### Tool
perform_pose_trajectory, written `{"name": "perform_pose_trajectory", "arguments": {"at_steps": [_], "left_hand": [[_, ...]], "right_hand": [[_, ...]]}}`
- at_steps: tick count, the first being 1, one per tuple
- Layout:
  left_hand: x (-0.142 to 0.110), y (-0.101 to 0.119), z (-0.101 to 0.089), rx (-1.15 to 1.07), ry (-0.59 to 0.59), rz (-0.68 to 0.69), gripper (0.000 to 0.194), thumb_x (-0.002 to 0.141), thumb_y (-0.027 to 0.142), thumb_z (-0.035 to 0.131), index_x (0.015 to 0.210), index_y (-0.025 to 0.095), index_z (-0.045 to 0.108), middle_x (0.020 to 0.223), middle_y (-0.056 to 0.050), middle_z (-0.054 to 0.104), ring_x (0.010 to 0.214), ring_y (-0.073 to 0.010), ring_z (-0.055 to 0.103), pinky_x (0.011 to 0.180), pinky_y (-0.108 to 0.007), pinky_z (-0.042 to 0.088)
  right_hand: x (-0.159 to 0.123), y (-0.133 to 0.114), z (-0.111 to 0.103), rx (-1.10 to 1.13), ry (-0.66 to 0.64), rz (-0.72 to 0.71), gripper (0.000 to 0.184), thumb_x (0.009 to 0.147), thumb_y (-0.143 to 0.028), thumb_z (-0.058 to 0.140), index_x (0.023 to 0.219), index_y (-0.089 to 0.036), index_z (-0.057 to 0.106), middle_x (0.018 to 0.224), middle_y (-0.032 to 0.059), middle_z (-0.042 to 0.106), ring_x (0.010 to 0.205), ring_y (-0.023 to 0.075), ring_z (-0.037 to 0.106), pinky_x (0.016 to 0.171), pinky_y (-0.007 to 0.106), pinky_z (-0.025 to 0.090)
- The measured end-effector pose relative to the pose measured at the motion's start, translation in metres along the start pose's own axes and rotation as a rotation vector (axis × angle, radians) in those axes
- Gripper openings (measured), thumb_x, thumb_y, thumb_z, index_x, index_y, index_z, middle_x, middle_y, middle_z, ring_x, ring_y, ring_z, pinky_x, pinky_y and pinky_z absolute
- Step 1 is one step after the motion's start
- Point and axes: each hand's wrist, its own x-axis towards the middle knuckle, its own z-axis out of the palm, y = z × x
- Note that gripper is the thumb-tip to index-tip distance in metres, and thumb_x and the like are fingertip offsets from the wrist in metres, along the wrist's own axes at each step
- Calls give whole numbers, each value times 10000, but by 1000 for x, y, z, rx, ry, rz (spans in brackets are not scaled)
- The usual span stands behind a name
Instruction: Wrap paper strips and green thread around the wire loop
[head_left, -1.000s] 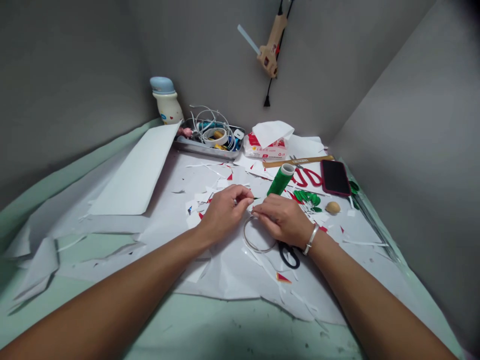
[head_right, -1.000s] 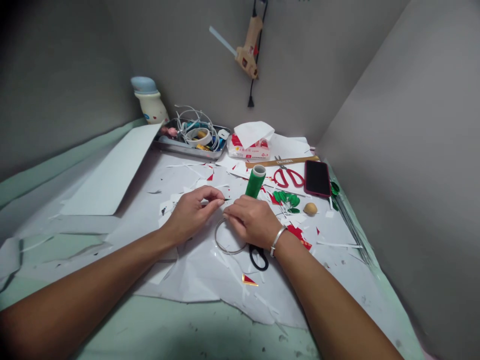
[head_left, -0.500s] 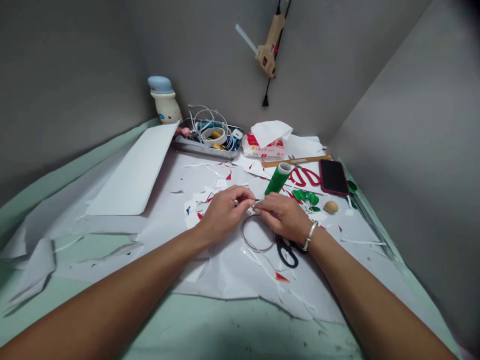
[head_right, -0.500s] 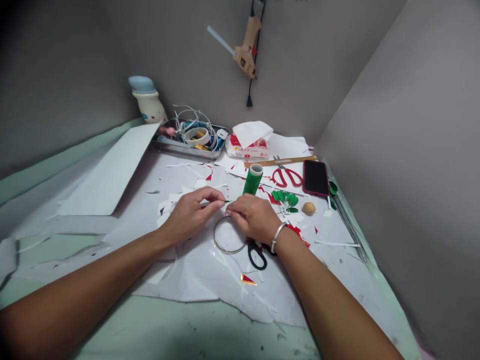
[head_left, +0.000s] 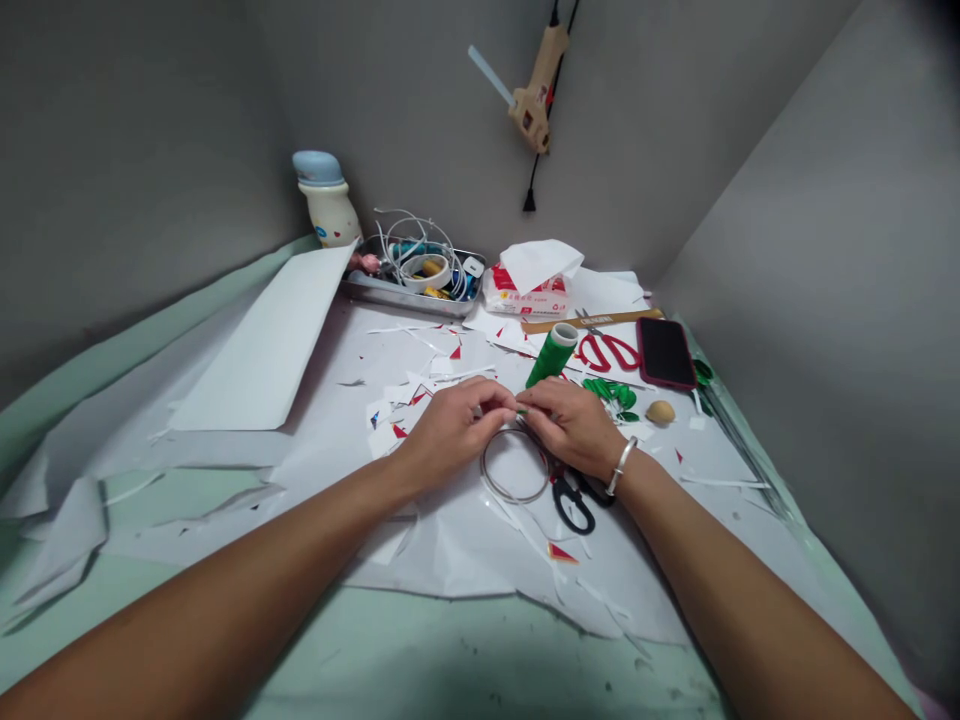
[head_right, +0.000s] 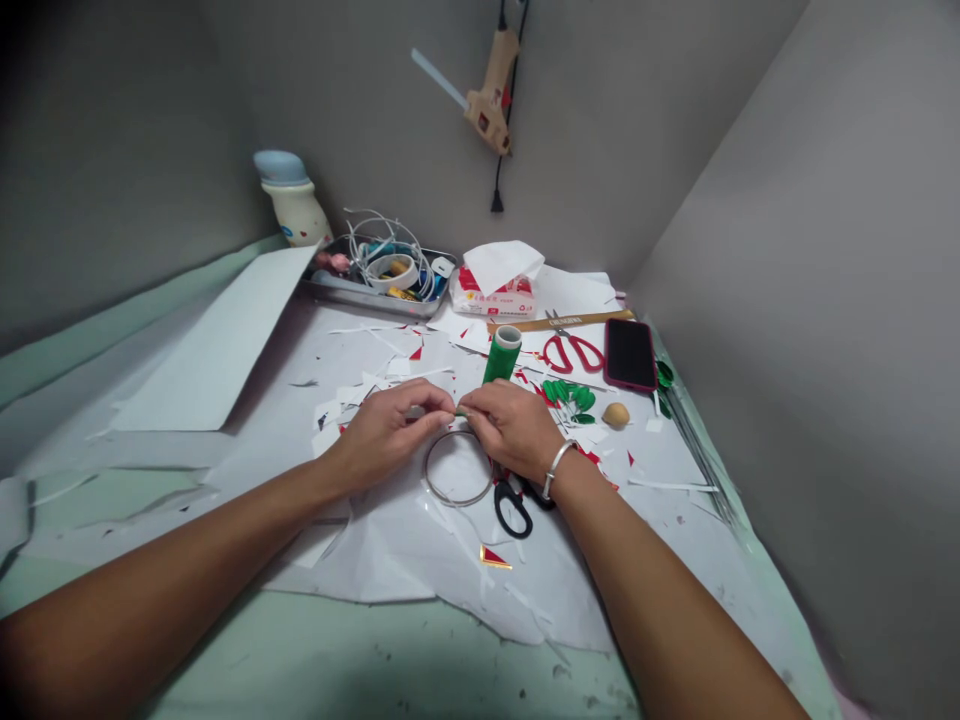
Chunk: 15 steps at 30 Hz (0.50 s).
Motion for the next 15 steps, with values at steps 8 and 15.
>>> {"name": "perform_pose_trajectory", "arguments": {"at_steps": [8, 15], "left_hand": [[2, -7, 1, 169, 62, -40, 133, 848, 190, 494, 841, 190, 626, 864, -26, 642, 825, -175, 570, 741, -305, 437], [-1, -2, 1, 22, -18, -9, 124, 854, 207, 509, 841, 196, 632, 874, -6, 650, 832, -156, 585, 752, -283, 438]], "right_hand": [[-1, -16, -4, -97, 4, -157, 178, 914, -208, 486, 929, -170, 659, 779, 50, 643, 745, 174, 520, 687, 293, 413], [2, 0, -3, 9, 69, 12, 184, 925, -207, 484, 848, -173, 648, 760, 40, 637, 731, 161, 538, 707, 285, 411]]}}
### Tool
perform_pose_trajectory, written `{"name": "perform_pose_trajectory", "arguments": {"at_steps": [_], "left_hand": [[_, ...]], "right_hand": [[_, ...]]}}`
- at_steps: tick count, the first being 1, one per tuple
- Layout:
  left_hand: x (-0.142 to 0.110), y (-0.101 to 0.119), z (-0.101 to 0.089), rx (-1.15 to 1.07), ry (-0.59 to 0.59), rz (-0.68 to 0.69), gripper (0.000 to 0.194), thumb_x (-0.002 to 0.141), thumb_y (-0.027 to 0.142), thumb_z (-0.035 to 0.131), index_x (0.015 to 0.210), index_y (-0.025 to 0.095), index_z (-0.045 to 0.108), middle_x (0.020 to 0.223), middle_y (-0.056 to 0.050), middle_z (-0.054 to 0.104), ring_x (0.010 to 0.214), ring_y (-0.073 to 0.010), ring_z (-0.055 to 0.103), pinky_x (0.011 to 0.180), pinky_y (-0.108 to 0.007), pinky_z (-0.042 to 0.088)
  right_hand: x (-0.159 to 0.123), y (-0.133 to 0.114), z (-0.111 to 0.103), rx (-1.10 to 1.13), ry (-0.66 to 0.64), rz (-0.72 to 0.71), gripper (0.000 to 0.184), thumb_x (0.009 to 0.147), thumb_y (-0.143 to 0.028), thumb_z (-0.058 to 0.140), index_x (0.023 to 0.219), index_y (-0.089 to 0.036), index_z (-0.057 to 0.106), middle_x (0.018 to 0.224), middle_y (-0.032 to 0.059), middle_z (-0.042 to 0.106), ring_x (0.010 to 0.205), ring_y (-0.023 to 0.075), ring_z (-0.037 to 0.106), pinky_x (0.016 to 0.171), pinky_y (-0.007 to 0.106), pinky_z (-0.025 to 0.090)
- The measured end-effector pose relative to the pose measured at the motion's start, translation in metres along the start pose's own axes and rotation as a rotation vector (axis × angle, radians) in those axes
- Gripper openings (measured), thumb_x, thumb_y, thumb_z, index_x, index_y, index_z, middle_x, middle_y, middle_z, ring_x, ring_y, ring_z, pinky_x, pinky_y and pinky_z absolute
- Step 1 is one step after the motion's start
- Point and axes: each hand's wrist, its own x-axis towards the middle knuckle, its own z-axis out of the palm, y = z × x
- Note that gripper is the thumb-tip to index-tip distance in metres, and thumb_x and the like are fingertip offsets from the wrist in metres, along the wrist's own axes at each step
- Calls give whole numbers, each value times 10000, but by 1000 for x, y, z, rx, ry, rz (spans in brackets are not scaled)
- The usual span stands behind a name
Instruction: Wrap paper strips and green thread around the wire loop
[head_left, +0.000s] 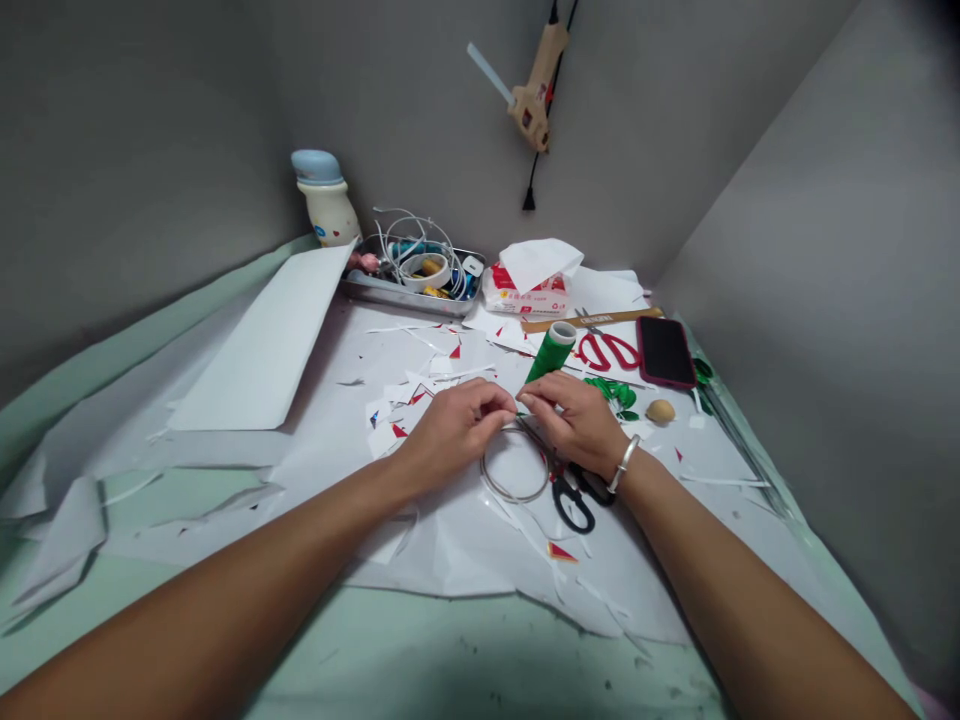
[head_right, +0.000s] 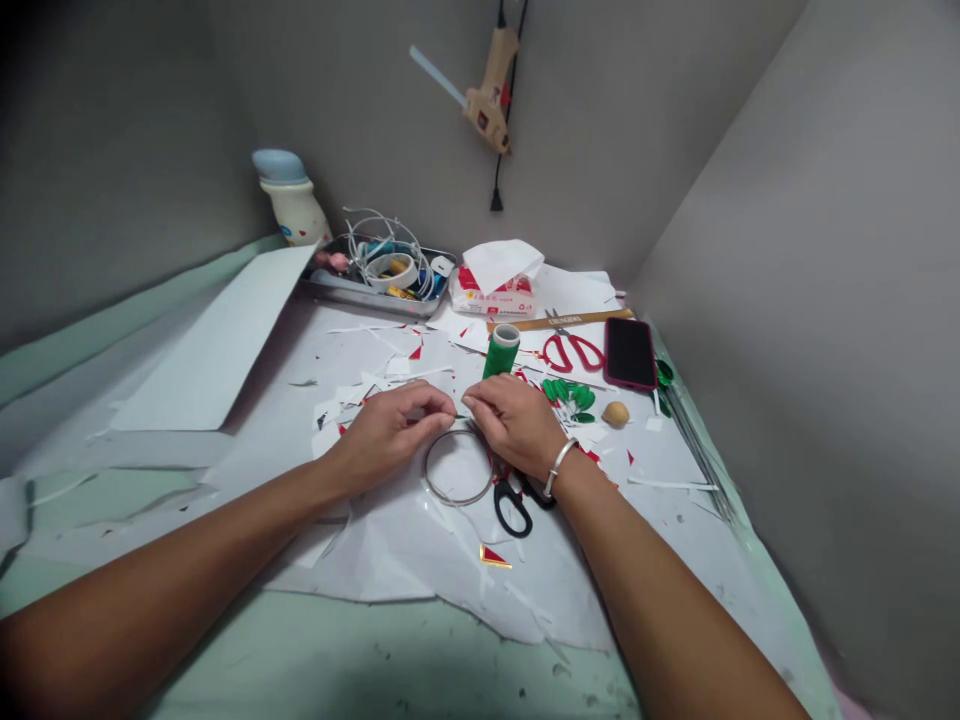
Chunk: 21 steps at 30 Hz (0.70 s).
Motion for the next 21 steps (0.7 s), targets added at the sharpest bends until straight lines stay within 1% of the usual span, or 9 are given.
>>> {"name": "perform_pose_trajectory", "arguments": {"at_steps": [2, 5, 7, 9, 12, 15, 18, 21], "left_hand": [[1, 1, -2, -51, 45, -30, 118, 857, 227, 513, 859, 194, 626, 877, -5, 655, 840, -155, 592, 749, -278, 443], [3, -2, -3, -36, 131, -82, 116, 854, 232, 510, 860, 187, 617, 857, -10, 651, 814, -157, 590, 732, -282, 443], [4, -5, -3, 22, 148, -94, 115, 845, 220, 509, 846, 187, 618, 847, -14, 647, 797, -161, 580, 726, -292, 437], [4, -7, -1, 93, 114, -70, 115, 832, 201, 509, 828, 191, 624, 837, -17, 645, 797, -169, 571, 731, -305, 428], [2, -7, 2, 155, 23, -14, 134, 827, 183, 500, 797, 196, 630, 829, -19, 646, 802, -176, 563, 736, -315, 419], [0, -3, 2, 95, -31, 13, 135, 834, 187, 502, 796, 197, 631, 843, -13, 646, 798, -166, 570, 744, -305, 428], [1, 0, 0, -12, -11, 2, 123, 844, 210, 509, 836, 197, 631, 873, -7, 654, 829, -158, 587, 755, -289, 444], [2, -1, -3, -40, 75, -48, 120, 847, 230, 511, 859, 193, 624, 870, -12, 653, 838, -164, 594, 742, -286, 457]], "right_hand": [[-1, 1, 2, -9, -62, -12, 178, 919, -203, 491, 848, -179, 653, 747, 34, 635, 731, 162, 534, 692, 279, 407], [-3, -7, 4, -79, -136, -96, 168, 907, -202, 501, 881, -182, 666, 742, 36, 627, 749, 169, 526, 688, 278, 404], [-4, -13, 3, -122, -136, -152, 178, 905, -202, 494, 911, -174, 670, 765, 48, 630, 757, 173, 519, 690, 282, 405], [-3, -16, 1, -137, -97, -173, 188, 909, -203, 487, 923, -164, 670, 773, 55, 633, 751, 174, 512, 685, 286, 403], [-1, -13, -1, -95, -17, -116, 183, 916, -209, 492, 907, -164, 669, 755, 47, 635, 737, 170, 515, 691, 287, 403], [0, -3, 0, -20, 14, -17, 179, 917, -211, 505, 859, -172, 669, 745, 39, 638, 725, 161, 532, 709, 287, 411], [-1, 2, 3, 29, -36, 20, 166, 906, -188, 516, 849, -179, 671, 756, 33, 653, 727, 157, 544, 700, 279, 417], [-3, -2, 5, -8, -118, -28, 164, 900, -184, 515, 867, -185, 675, 731, 26, 642, 728, 160, 533, 684, 275, 413]]}}
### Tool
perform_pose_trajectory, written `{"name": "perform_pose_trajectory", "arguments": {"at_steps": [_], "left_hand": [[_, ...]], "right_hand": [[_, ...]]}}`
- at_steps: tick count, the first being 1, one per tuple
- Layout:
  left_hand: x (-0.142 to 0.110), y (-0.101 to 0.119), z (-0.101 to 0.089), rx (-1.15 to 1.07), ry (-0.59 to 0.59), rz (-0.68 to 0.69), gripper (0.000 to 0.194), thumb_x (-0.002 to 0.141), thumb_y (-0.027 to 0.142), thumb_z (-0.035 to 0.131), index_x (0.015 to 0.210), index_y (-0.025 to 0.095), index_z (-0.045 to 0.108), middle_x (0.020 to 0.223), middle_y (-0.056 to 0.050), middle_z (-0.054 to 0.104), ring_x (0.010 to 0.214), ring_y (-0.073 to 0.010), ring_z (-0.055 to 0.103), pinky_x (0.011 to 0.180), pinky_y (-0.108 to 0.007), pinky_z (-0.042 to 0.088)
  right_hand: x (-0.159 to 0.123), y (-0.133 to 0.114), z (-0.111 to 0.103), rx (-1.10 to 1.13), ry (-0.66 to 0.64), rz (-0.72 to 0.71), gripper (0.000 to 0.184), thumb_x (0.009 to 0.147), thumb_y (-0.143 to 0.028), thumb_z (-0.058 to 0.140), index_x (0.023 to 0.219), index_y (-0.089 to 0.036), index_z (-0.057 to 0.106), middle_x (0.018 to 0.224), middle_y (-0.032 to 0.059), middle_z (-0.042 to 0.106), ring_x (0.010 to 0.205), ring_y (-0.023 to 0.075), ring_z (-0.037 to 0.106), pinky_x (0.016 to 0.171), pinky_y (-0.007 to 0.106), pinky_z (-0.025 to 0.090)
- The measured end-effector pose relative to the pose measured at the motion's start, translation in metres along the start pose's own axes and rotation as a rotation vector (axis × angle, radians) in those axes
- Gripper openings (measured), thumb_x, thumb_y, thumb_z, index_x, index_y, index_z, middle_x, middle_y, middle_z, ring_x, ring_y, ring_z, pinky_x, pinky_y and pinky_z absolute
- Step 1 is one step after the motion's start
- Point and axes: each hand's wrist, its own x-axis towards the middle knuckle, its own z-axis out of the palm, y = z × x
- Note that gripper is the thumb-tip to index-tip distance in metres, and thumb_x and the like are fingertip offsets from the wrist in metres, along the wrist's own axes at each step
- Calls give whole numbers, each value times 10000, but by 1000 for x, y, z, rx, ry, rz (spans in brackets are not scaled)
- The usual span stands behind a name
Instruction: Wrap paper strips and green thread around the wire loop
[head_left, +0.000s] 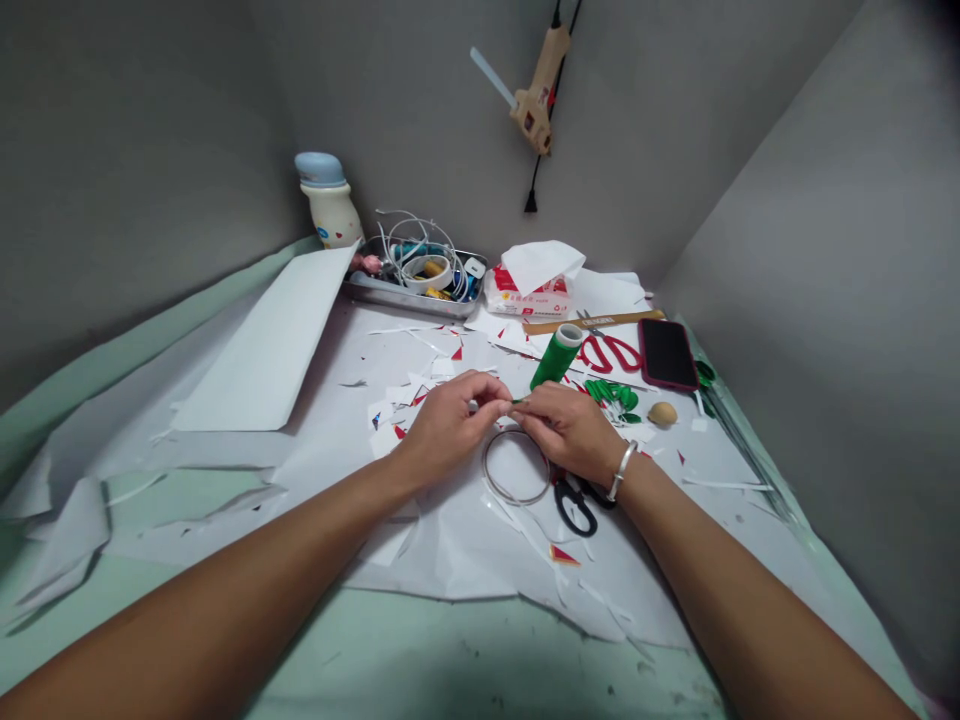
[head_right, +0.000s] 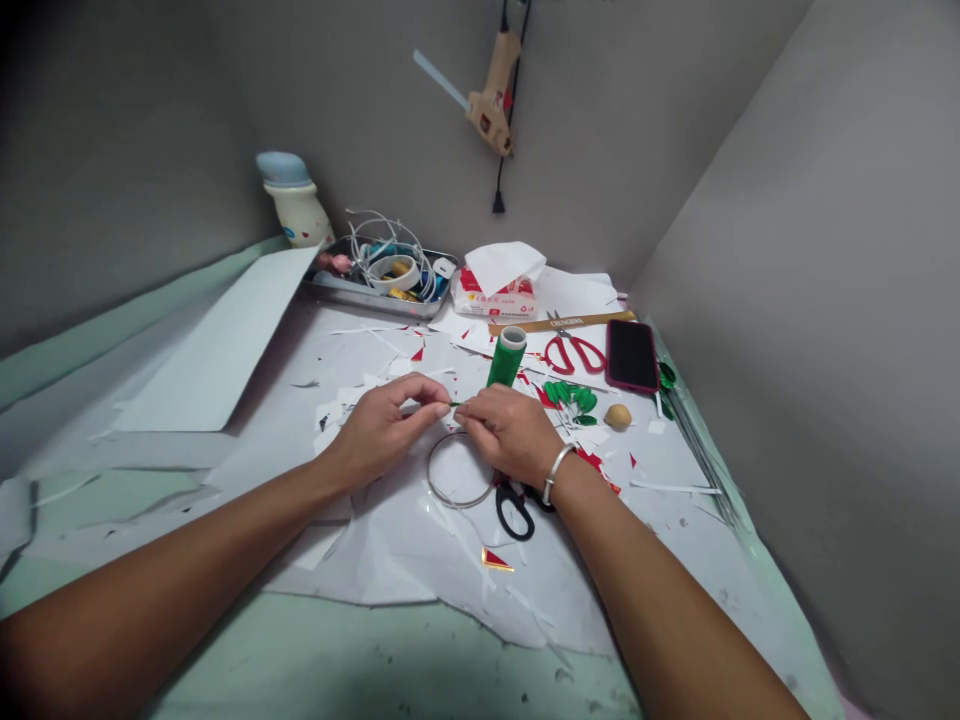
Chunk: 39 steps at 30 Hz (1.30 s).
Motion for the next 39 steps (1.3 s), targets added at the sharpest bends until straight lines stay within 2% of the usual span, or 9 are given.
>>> {"name": "perform_pose_trajectory", "arguments": {"at_steps": [3, 7, 12, 16, 18, 21, 25, 33, 39], "left_hand": [[1, -4, 0, 66, 61, -30, 121, 846, 223, 503, 850, 193, 620, 859, -19, 643, 818, -169, 583, 720, -292, 456], [0, -8, 3, 204, -7, 20, 124, 834, 183, 499, 820, 195, 622, 846, -23, 637, 820, -179, 563, 742, -315, 433], [-2, -4, 5, 96, -127, 50, 133, 836, 184, 499, 805, 195, 628, 860, -14, 642, 808, -160, 570, 739, -295, 430], [-2, -1, 4, -47, -126, 2, 121, 841, 221, 514, 832, 194, 631, 866, -6, 656, 815, -152, 583, 742, -286, 436], [0, 1, 2, -87, -105, -28, 112, 834, 232, 528, 835, 193, 633, 852, -3, 661, 818, -152, 585, 757, -290, 439], [2, 1, 1, -144, -73, -62, 117, 835, 254, 537, 837, 191, 635, 840, -4, 663, 814, -152, 589, 777, -299, 447], [3, 0, -1, -180, -31, -92, 141, 842, 297, 542, 858, 192, 634, 836, -10, 658, 800, -157, 594, 785, -316, 464], [2, 2, 0, -104, 33, -90, 109, 840, 263, 548, 864, 195, 631, 843, -9, 666, 785, -155, 597, 790, -315, 469], [1, 1, 1, -45, 33, -60, 102, 847, 235, 528, 877, 196, 618, 865, -14, 658, 817, -159, 595, 801, -326, 461]], "right_hand": [[-1, -9, -1, -73, -33, -81, 175, 904, -204, 502, 905, -178, 675, 753, 40, 636, 749, 170, 530, 689, 282, 415], [0, -12, -4, -95, 51, -105, 185, 907, -218, 495, 910, -167, 672, 768, 53, 642, 751, 175, 526, 692, 289, 414], [2, -4, -3, 106, 158, 95, 153, 884, -219, 529, 873, -181, 677, 733, 17, 630, 688, 140, 539, 677, 264, 413], [4, -4, -1, 388, 155, 321, 208, 843, -276, 582, 1022, -196, 650, 584, -58, 487, 517, 98, 433, 516, 224, 355], [5, -6, -2, 480, 158, 383, 200, 835, -298, 590, 995, -193, 646, 546, -74, 421, 493, 90, 392, 490, 218, 328], [5, -10, -2, 530, 165, 425, 173, 827, -327, 598, 917, -190, 651, 522, -80, 377, 481, 87, 351, 482, 220, 309], [4, -11, 3, 590, 141, 456, 189, 825, -358, 596, 911, -198, 648, 517, -86, 352, 462, 84, 316, 469, 221, 296], [3, -12, 6, 643, 136, 486, 237, 804, -411, 636, 887, -190, 632, 505, -88, 360, 462, 77, 302, 456, 215, 270], [5, -17, 11, 673, 172, 547, 262, 814, -439, 602, 843, -182, 643, 490, -80, 344, 457, 83, 297, 438, 219, 246]]}}
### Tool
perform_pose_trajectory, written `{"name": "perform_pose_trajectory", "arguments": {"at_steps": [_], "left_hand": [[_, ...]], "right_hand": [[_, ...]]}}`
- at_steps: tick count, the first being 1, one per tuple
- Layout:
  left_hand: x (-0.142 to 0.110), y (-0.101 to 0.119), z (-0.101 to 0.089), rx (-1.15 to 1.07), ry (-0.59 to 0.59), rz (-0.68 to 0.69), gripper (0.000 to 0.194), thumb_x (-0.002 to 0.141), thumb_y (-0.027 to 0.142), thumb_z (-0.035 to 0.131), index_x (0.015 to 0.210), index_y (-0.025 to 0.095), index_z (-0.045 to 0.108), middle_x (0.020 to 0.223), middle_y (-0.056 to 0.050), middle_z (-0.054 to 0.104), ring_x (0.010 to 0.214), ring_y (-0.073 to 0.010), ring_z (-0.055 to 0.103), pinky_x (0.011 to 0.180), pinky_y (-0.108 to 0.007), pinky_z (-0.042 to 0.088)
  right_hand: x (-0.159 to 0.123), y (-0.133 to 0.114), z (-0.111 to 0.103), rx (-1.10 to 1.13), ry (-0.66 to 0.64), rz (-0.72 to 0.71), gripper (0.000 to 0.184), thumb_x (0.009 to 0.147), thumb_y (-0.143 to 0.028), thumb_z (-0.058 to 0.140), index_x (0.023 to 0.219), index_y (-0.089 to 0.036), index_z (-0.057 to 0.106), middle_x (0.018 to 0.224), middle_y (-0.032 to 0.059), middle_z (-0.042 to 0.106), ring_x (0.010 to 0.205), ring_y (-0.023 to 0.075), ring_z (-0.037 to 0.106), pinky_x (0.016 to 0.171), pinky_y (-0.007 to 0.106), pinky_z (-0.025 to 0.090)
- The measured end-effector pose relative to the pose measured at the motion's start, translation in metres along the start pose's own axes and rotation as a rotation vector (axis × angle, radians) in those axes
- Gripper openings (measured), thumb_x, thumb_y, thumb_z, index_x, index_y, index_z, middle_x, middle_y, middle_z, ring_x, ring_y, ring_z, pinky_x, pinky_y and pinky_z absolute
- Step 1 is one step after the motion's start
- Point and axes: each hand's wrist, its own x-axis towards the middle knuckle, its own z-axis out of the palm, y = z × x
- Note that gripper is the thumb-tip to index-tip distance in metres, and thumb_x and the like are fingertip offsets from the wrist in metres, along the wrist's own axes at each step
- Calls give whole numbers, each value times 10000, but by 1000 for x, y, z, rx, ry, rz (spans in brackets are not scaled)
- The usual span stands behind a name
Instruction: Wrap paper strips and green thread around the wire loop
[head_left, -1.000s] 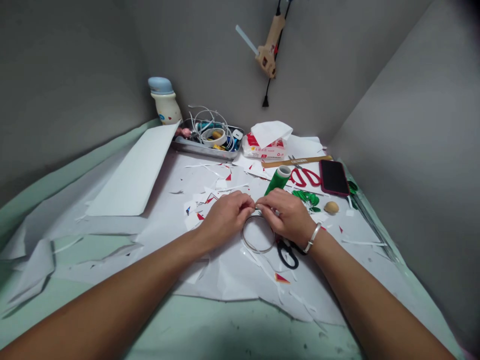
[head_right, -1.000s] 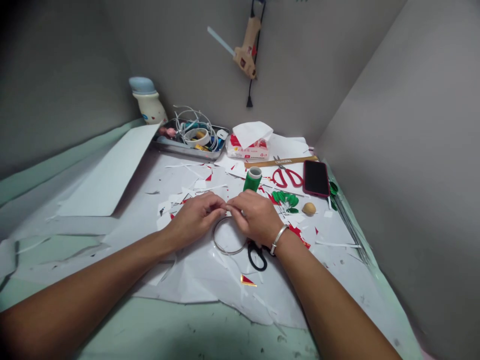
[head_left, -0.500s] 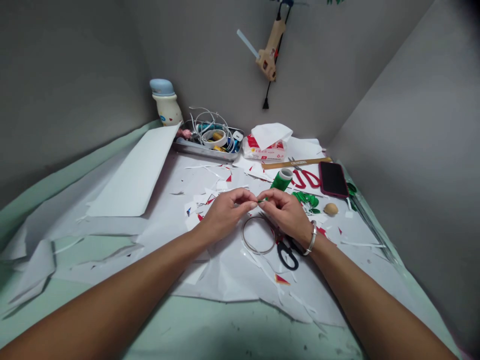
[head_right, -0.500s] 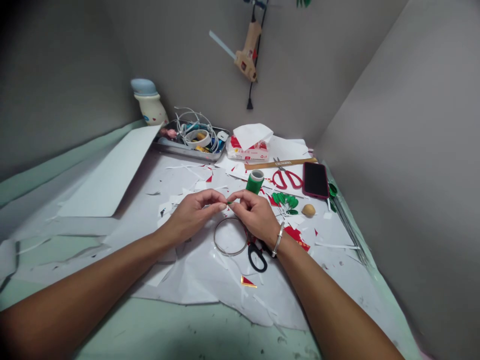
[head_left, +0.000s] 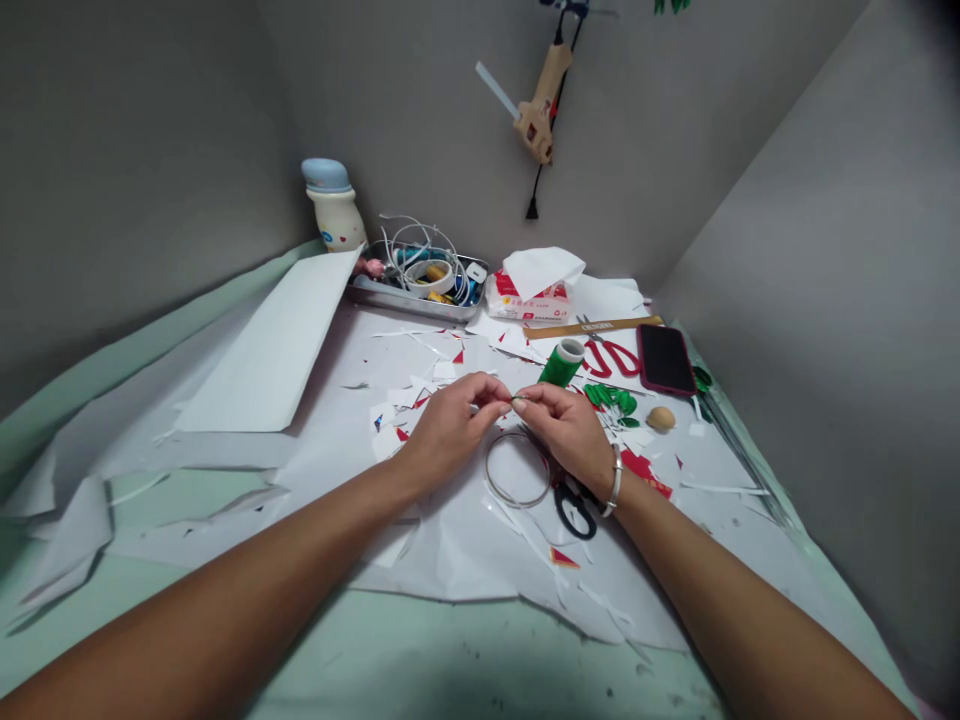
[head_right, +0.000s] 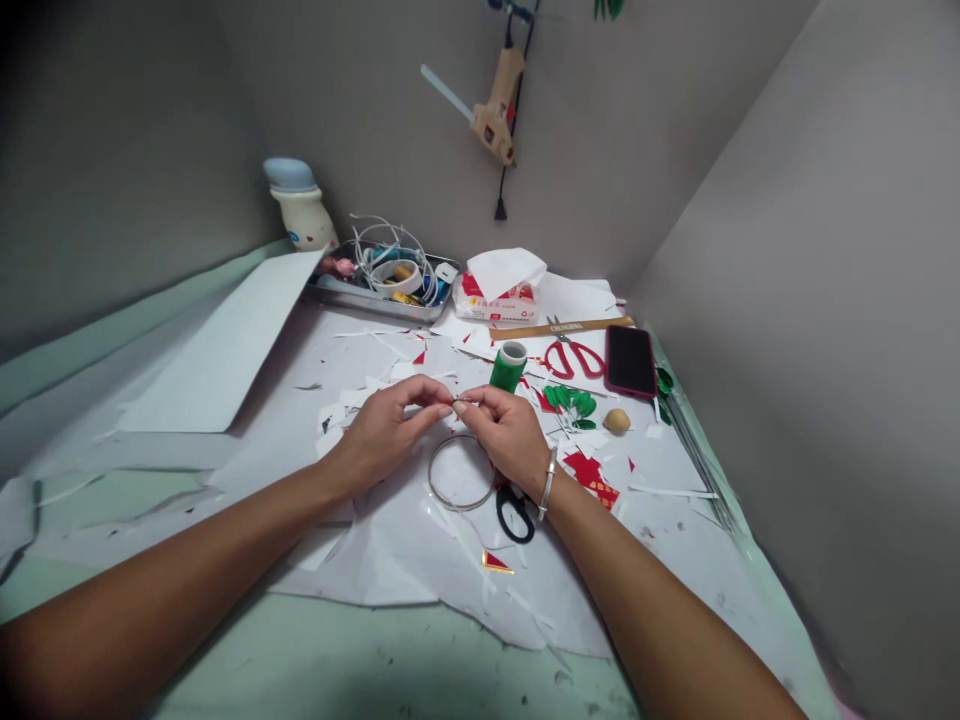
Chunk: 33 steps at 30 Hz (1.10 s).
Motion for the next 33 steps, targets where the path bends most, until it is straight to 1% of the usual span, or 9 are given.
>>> {"name": "perform_pose_trajectory", "arguments": {"at_steps": [5, 9, 14, 17, 23, 27, 29, 32, 33], "left_hand": [[-2, -2, 2, 19, -15, 23, 107, 874, 260, 502, 911, 202, 584, 895, -32, 641, 848, -172, 581, 780, -331, 465], [-4, -1, 5, 85, 12, 41, 119, 893, 264, 466, 946, 202, 552, 920, -37, 617, 863, -175, 567, 772, -322, 461], [-7, 2, 7, 223, 37, 73, 115, 902, 242, 429, 949, 193, 521, 936, -50, 592, 860, -184, 545, 801, -346, 445], [-8, 1, 8, 266, 29, 83, 122, 897, 258, 446, 982, 191, 503, 966, -62, 597, 880, -195, 550, 812, -361, 446], [-10, -3, 10, 271, 45, 88, 195, 877, 262, 487, 1059, 195, 480, 1029, -79, 617, 925, -210, 579, 842, -380, 456], [-9, -1, 9, 258, 71, 27, 386, 854, 255, 524, 1220, 197, 417, 987, -75, 639, 923, -224, 605, 847, -389, 459], [-7, 1, 7, 231, 86, -5, 350, 847, 255, 535, 1184, 201, 457, 963, -64, 646, 912, -218, 610, 828, -373, 469], [-6, 2, 5, 170, 97, 8, 138, 850, 257, 524, 970, 204, 565, 956, -47, 645, 900, -195, 601, 798, -333, 481], [-6, 2, 4, 147, 98, 16, 109, 854, 257, 514, 921, 203, 580, 947, -43, 643, 892, -188, 599, 786, -322, 483]], "right_hand": [[-1, -1, 3, -76, 79, -45, 222, 804, -397, 596, 817, -184, 658, 472, -81, 334, 457, 88, 295, 453, 225, 275], [-1, -3, 5, -119, 121, -92, 193, 797, -361, 591, 815, -187, 672, 473, -74, 360, 467, 95, 324, 475, 228, 309], [-1, -5, 7, -110, 123, -83, 199, 793, -360, 585, 820, -184, 672, 486, -73, 363, 472, 95, 327, 479, 229, 310], [-2, -6, 8, -92, 129, -51, 200, 795, -361, 582, 830, -184, 669, 487, -76, 358, 472, 95, 322, 476, 229, 301], [-1, -4, 11, -55, 156, -16, 201, 784, -373, 595, 831, -190, 665, 496, -77, 354, 471, 96, 315, 473, 232, 296], [-1, -5, 11, -50, 157, -14, 202, 785, -377, 592, 819, -188, 655, 497, -79, 341, 472, 94, 306, 473, 230, 295], [-2, -6, 10, -48, 163, -10, 199, 784, -377, 590, 808, -189, 648, 495, -79, 337, 468, 94, 303, 471, 231, 295], [-2, -6, 11, -47, 169, -10, 194, 784, -376, 589, 807, -193, 647, 491, -78, 339, 461, 95, 301, 460, 233, 288], [-2, -5, 11, -48, 168, -13, 194, 785, -376, 590, 810, -193, 649, 489, -78, 341, 460, 94, 301, 456, 232, 284]]}}
